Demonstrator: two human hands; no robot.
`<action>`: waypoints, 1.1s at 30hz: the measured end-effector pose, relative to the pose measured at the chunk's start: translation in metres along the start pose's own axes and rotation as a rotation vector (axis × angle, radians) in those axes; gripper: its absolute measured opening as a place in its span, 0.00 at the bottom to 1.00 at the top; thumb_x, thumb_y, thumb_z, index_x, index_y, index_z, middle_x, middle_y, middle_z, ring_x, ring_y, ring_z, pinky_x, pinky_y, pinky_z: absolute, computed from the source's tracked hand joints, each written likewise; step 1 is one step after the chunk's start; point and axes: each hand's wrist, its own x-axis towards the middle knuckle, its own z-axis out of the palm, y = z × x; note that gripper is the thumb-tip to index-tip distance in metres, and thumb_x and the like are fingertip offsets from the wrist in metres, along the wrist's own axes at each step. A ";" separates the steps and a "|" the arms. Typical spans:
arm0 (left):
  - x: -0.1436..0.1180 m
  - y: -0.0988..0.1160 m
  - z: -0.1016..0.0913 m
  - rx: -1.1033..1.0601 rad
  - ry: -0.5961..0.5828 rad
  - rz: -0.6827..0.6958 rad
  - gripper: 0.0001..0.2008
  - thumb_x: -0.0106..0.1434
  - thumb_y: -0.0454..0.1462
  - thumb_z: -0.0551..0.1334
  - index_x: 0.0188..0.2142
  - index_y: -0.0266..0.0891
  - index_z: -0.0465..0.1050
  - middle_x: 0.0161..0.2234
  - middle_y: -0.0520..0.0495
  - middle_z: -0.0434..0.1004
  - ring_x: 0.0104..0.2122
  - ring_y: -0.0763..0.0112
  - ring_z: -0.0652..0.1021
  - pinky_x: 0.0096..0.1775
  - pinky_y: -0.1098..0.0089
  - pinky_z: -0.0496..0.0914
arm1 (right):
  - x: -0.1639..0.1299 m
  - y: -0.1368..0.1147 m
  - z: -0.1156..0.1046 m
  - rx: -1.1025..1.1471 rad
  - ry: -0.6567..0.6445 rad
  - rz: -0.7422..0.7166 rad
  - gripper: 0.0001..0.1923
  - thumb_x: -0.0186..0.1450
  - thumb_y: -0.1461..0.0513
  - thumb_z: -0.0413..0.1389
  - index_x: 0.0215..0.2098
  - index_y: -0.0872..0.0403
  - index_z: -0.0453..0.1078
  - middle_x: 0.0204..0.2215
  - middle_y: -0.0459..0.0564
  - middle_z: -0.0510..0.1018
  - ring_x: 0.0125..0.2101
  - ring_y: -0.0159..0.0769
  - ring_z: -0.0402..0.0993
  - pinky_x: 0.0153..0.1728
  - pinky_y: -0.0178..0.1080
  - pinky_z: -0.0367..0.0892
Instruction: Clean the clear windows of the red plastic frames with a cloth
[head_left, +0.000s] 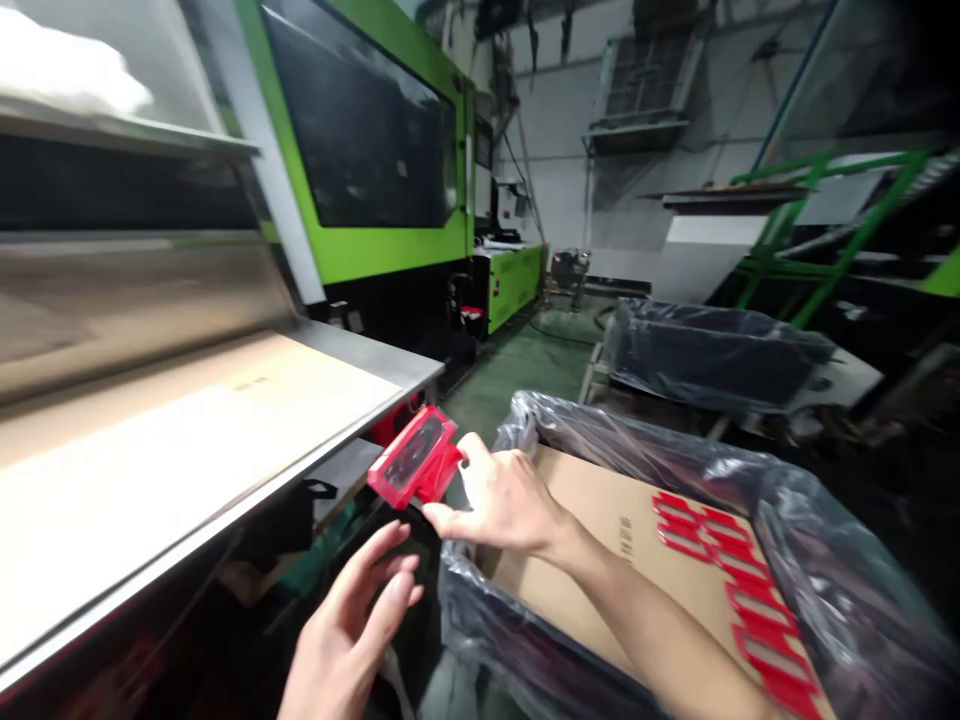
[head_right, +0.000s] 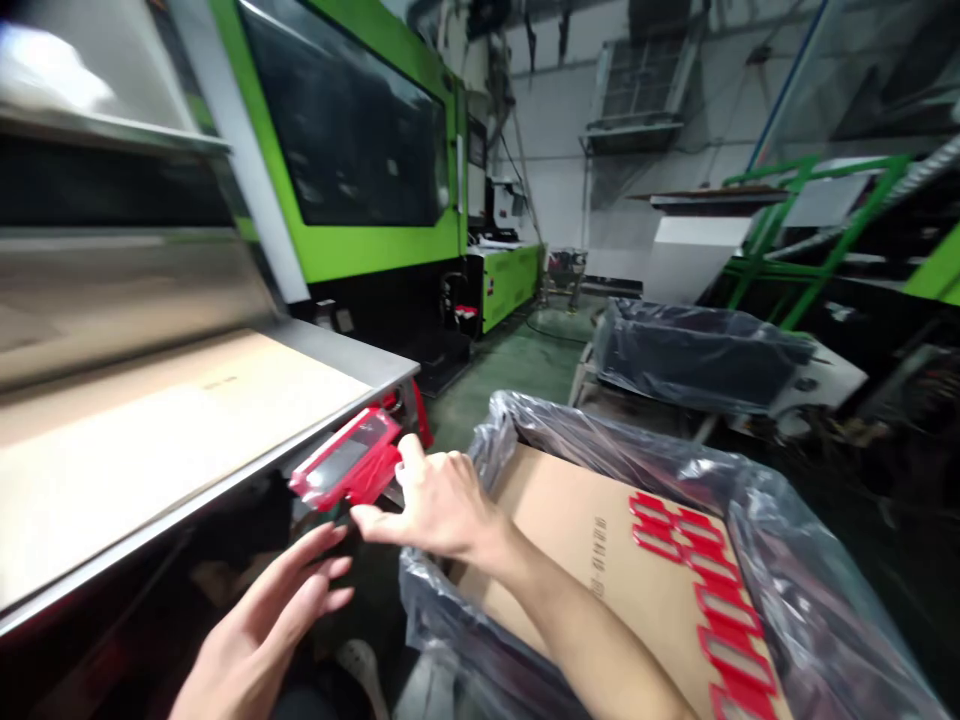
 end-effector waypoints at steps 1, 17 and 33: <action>0.001 0.010 -0.002 -0.081 0.017 0.008 0.23 0.48 0.46 0.70 0.44 0.41 0.74 0.43 0.46 0.78 0.41 0.60 0.77 0.39 0.68 0.74 | 0.007 -0.023 0.002 0.012 0.031 -0.066 0.27 0.56 0.44 0.53 0.41 0.57 0.61 0.23 0.50 0.78 0.27 0.46 0.78 0.25 0.37 0.61; -0.060 0.140 -0.138 -0.159 0.358 0.557 0.11 0.54 0.45 0.66 0.26 0.40 0.72 0.18 0.54 0.67 0.19 0.77 0.65 0.21 0.78 0.63 | 0.070 -0.222 -0.043 0.865 0.125 -0.605 0.15 0.60 0.51 0.57 0.35 0.55 0.71 0.18 0.40 0.67 0.17 0.24 0.60 0.18 0.29 0.55; -0.081 0.185 -0.171 -0.095 0.427 0.761 0.10 0.51 0.45 0.68 0.29 0.42 0.76 0.21 0.52 0.73 0.22 0.73 0.70 0.24 0.78 0.69 | 0.092 -0.288 -0.075 1.098 0.091 -0.763 0.13 0.59 0.54 0.58 0.29 0.57 0.70 0.20 0.40 0.67 0.20 0.23 0.61 0.19 0.29 0.58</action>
